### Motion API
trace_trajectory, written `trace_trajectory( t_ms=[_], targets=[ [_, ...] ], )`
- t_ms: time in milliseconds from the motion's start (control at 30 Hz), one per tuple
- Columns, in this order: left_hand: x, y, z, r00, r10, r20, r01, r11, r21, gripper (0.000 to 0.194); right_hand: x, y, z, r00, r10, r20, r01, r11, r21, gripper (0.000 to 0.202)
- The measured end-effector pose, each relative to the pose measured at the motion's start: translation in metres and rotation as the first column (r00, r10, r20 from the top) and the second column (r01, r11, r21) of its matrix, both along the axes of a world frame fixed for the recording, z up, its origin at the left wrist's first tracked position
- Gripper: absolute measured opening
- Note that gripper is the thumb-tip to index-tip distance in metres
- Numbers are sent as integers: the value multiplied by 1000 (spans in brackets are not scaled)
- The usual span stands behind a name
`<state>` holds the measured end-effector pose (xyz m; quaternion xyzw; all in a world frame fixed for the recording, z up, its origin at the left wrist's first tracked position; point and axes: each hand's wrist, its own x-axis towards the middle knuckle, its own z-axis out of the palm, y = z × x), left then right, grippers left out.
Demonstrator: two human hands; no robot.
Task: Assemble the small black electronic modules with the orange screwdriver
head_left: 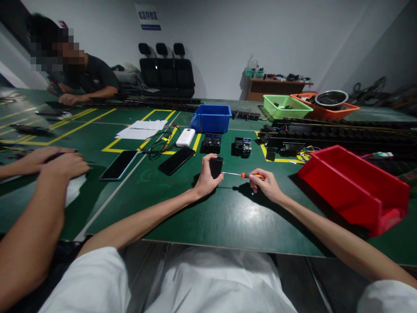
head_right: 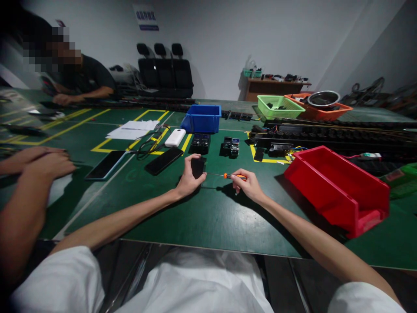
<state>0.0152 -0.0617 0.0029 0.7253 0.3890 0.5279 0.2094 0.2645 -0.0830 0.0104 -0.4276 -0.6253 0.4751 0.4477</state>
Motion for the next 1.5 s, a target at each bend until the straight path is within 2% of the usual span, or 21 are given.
trace_trajectory(
  t_ms=[300, 467, 600, 700, 800, 867, 933, 1000, 1133, 1267, 1500],
  targets=[
    [0, -1, 2, 1000, -9, 19, 9, 1000, -12, 59, 0, 3, -2, 997, 8, 71, -3, 998, -70, 36],
    [0, 2, 2, 994, -37, 100, 54, 984, -170, 57, -2, 3, 1, 997, -15, 72, 19, 998, -57, 34],
    [-1, 9, 2, 969, 21, 248, 46, 964, -262, 58, -1, 4, -1, 998, -57, 16, 58, 998, -35, 33],
    [-2, 15, 4, 876, 12, 483, 209, 892, -401, 57, 0, 6, -3, 995, -96, -30, 96, 995, -29, 33],
    [-2, 19, 9, 731, -6, 682, 414, 798, -438, 50, 1, 7, -3, 994, -94, -58, 92, 995, -27, 32],
    [-2, 19, 12, 670, 7, 743, 488, 749, -447, 43, 1, 6, -2, 995, -83, -58, 82, 996, -25, 33],
    [-2, 19, 14, 657, 36, 753, 512, 713, -480, 40, 1, 6, -2, 995, -81, -56, 80, 996, -26, 33],
    [-2, 19, 14, 669, 65, 741, 490, 711, -505, 39, 1, 6, -2, 995, -84, -60, 83, 996, -25, 33],
    [0, 17, 11, 658, 73, 749, 465, 744, -480, 39, 2, 6, -3, 994, -88, -66, 87, 996, -16, 32],
    [1, 15, 10, 625, 29, 780, 529, 718, -451, 49, 2, 7, -4, 991, -111, -75, 110, 994, -14, 33],
    [0, 15, 11, 629, 72, 774, 506, 719, -477, 55, 1, 8, -5, 978, -182, -98, 184, 983, 14, 36]
  ],
)
